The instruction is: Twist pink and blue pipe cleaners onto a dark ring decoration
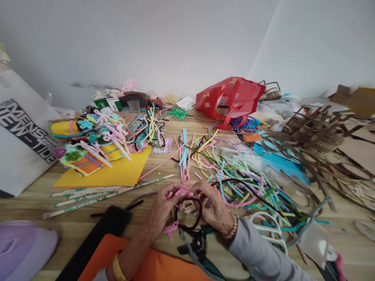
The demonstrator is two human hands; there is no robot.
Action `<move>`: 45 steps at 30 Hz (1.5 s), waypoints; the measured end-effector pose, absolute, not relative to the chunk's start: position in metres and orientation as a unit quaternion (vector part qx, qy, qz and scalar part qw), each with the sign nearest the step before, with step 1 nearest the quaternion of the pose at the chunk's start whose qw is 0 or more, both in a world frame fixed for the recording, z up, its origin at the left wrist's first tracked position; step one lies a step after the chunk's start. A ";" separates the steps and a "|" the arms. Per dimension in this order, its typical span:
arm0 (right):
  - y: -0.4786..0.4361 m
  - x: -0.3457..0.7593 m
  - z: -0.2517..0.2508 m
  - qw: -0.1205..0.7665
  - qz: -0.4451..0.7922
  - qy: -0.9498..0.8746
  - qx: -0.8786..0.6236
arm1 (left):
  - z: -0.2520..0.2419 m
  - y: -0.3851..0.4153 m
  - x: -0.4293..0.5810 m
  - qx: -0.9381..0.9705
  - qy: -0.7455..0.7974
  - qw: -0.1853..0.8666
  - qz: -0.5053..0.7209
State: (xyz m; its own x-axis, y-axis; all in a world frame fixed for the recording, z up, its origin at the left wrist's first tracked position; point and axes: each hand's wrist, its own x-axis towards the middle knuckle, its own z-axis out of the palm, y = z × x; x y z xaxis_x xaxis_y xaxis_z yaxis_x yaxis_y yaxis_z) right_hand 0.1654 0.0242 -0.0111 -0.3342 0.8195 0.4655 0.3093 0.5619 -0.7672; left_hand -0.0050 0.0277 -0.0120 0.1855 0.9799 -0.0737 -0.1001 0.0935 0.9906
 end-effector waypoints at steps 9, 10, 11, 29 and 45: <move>0.024 0.165 -0.011 0.427 0.363 -0.740 -0.372 | -0.011 0.028 -0.003 0.468 0.442 0.610 0.463; 0.024 0.165 -0.012 0.431 0.370 -0.732 -0.376 | -0.011 0.028 -0.003 0.463 0.442 0.616 0.460; 0.025 0.165 -0.013 0.439 0.373 -0.722 -0.383 | -0.010 0.028 -0.002 0.460 0.443 0.619 0.457; 0.038 0.169 -0.012 0.529 0.481 -0.563 -0.415 | -0.012 0.027 -0.012 0.516 0.450 0.610 0.398; 0.030 0.171 -0.013 0.423 0.296 -0.760 -0.395 | -0.016 0.027 -0.010 0.507 0.426 0.647 0.377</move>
